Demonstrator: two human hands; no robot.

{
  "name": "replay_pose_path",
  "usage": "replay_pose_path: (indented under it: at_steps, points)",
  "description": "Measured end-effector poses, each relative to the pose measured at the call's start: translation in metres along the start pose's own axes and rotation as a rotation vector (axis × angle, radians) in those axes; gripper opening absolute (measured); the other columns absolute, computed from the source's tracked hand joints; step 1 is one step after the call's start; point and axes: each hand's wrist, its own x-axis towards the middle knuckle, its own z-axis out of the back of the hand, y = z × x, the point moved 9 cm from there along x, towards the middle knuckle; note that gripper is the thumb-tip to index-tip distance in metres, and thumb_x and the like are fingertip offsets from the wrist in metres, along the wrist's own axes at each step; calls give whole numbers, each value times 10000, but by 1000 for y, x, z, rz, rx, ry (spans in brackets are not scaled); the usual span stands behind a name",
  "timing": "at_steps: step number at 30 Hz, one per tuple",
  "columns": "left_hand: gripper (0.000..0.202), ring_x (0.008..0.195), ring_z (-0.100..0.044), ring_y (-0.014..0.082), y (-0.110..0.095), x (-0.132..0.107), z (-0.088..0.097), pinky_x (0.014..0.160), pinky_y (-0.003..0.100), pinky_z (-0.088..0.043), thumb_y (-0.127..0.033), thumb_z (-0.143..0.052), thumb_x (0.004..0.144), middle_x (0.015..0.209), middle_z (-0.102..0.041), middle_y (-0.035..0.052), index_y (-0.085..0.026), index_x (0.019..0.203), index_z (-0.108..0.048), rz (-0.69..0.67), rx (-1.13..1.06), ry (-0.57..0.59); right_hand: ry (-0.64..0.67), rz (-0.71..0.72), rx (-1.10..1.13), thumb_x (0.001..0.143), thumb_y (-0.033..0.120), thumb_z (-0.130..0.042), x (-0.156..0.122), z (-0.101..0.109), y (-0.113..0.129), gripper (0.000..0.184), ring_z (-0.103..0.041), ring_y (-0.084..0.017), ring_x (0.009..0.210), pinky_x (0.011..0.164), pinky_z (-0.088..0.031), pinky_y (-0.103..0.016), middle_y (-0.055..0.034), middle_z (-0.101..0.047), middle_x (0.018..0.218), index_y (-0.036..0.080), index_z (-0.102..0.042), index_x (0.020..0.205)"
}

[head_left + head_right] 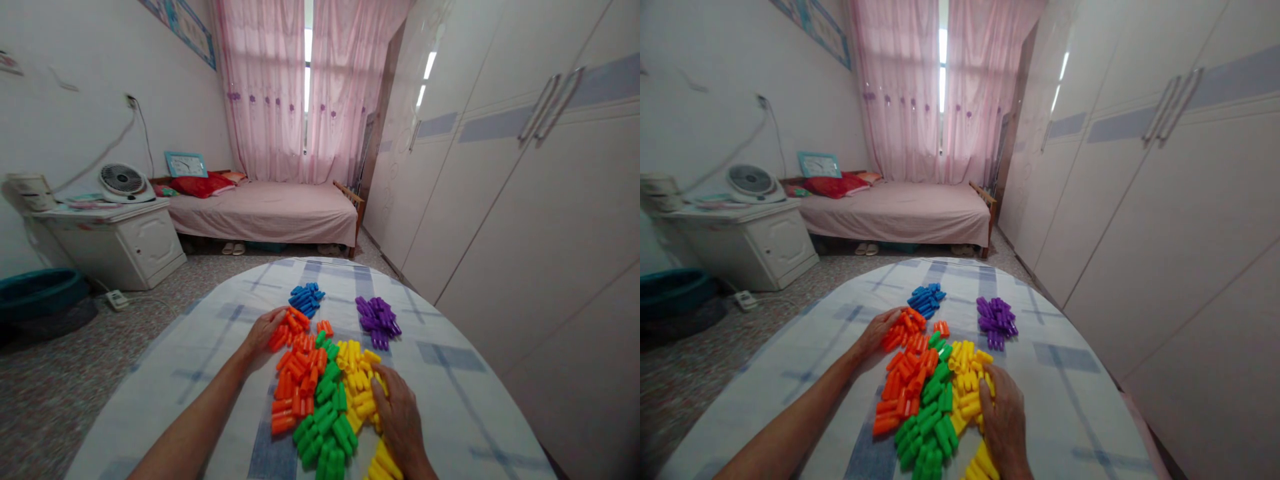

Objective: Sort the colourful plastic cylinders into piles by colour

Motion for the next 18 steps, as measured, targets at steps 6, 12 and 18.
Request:
replay_pose_path:
  at_steps: [6, 12, 18]
  points:
    - [479, 1004, -621, 219, -20, -17, -40, 915, 317, -460, -537, -468, 844, 1050, -695, 83, -151, 1019, -692, -39, 50, 67, -3, -2, 13, 876, 403, -380, 0, 1, 0, 361, -591, -220, 1057, 957, -449, -421, -63, -651, 1121, 216, -620, 1071]
    - [400, 1013, -609, 217, -63, -17, -55, 931, 323, -446, -471, -472, 861, 1045, -698, 59, -173, 1004, -697, -268, 295, 163, 4, -18, 6, 874, 436, -398, -2, -2, -7, 366, -583, -230, 1087, 967, -446, -437, -62, -643, 1152, 234, -613, 1091]
    - [504, 1129, -552, 222, -59, 65, 25, 1037, 366, -377, -529, -374, 850, 1140, -652, 101, -149, 1000, -669, -306, 429, -174, -35, 22, -39, 881, 454, -401, -2, -1, -11, 368, -615, -232, 1048, 910, -501, -424, -59, -661, 1129, 239, -624, 1080]
